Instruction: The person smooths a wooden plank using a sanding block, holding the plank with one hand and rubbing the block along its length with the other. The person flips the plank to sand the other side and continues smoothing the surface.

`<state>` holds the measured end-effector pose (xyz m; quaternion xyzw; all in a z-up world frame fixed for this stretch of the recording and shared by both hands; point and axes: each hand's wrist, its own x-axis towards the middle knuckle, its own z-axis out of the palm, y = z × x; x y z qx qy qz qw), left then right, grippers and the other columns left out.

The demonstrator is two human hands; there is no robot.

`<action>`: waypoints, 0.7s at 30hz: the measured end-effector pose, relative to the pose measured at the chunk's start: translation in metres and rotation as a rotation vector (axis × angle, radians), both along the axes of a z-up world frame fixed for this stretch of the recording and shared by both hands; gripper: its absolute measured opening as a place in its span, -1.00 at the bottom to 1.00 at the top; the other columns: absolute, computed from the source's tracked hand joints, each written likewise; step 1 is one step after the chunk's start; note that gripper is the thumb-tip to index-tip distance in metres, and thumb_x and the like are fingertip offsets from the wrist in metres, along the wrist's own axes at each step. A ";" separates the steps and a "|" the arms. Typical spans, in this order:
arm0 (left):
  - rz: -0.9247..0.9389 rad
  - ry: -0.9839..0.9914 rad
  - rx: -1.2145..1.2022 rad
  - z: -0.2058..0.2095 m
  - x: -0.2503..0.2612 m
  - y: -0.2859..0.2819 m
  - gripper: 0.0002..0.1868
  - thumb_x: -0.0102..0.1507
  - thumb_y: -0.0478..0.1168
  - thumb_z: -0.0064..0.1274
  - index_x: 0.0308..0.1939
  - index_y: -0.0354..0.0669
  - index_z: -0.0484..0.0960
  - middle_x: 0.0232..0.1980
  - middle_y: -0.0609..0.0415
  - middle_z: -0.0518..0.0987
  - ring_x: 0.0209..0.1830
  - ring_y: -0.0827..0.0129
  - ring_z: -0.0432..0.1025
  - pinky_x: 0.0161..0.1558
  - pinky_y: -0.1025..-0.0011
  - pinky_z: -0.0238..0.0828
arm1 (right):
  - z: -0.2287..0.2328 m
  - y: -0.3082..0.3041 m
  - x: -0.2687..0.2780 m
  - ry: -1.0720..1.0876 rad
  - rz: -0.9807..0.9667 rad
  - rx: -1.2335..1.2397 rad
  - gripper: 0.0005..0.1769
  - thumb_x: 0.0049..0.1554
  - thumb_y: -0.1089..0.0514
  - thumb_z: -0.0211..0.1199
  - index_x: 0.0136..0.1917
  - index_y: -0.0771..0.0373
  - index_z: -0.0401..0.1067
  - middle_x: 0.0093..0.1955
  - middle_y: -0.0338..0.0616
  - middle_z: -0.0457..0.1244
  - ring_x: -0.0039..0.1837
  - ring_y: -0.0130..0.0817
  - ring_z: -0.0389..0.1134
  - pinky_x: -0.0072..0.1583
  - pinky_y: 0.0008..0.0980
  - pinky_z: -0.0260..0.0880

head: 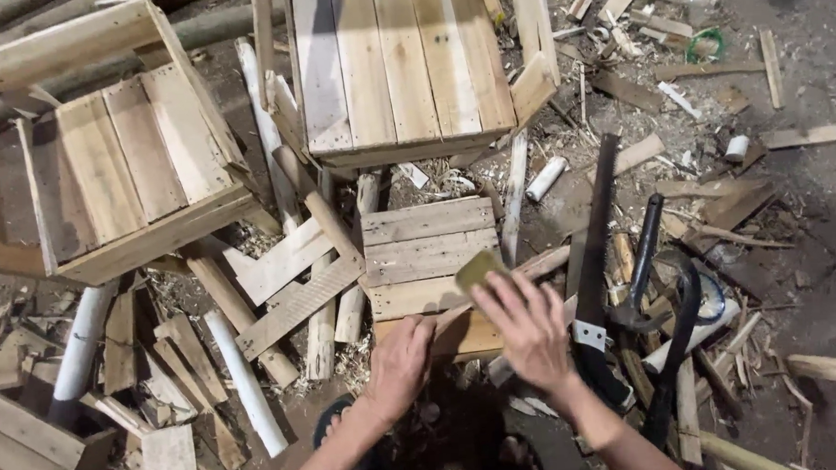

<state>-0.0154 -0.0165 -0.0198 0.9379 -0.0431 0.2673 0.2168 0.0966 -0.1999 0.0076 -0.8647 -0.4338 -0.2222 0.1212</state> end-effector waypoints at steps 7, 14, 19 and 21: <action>0.036 -0.026 0.075 0.027 0.003 -0.007 -0.71 0.15 -0.54 0.03 -0.07 -0.29 0.43 -0.44 0.11 0.30 -0.58 0.49 0.11 -0.67 0.54 0.23 | 0.016 -0.004 -0.002 0.126 -0.261 0.126 -0.11 -0.15 0.54 -0.08 0.37 -0.13 0.19 0.42 -0.45 0.09 0.41 -0.25 0.06 0.24 -0.21 -0.04; 0.013 0.023 0.104 0.016 0.000 -0.005 -0.69 0.18 -0.55 -0.03 -0.01 -0.32 0.39 -0.42 0.10 0.31 -0.58 0.50 0.11 -0.68 0.59 0.23 | 0.012 -0.004 0.011 0.118 -0.278 0.070 -0.25 -0.14 0.38 -0.12 0.29 -0.14 0.25 0.33 -0.40 0.16 0.36 -0.26 0.11 0.18 -0.10 0.10; -0.016 -0.056 0.068 0.025 0.007 0.000 -0.73 0.21 -0.50 -0.04 -0.01 -0.33 0.39 -0.36 0.06 0.40 -0.55 0.49 0.18 -0.60 0.55 0.32 | 0.027 0.006 -0.008 0.012 0.034 -0.013 -0.54 0.15 0.09 -0.20 0.29 -0.06 0.29 0.32 -0.30 0.18 0.34 -0.23 0.16 0.25 0.17 0.10; -0.014 0.042 0.110 0.006 0.000 0.001 -0.57 0.08 -0.65 -0.03 -0.01 -0.32 0.35 -0.43 0.09 0.28 -0.59 0.49 0.10 -0.69 0.56 0.15 | 0.035 0.004 0.018 0.726 0.245 0.856 -0.66 0.28 0.08 -0.22 0.20 0.37 0.07 0.22 0.00 0.18 0.34 -0.21 0.17 0.49 -0.31 -0.08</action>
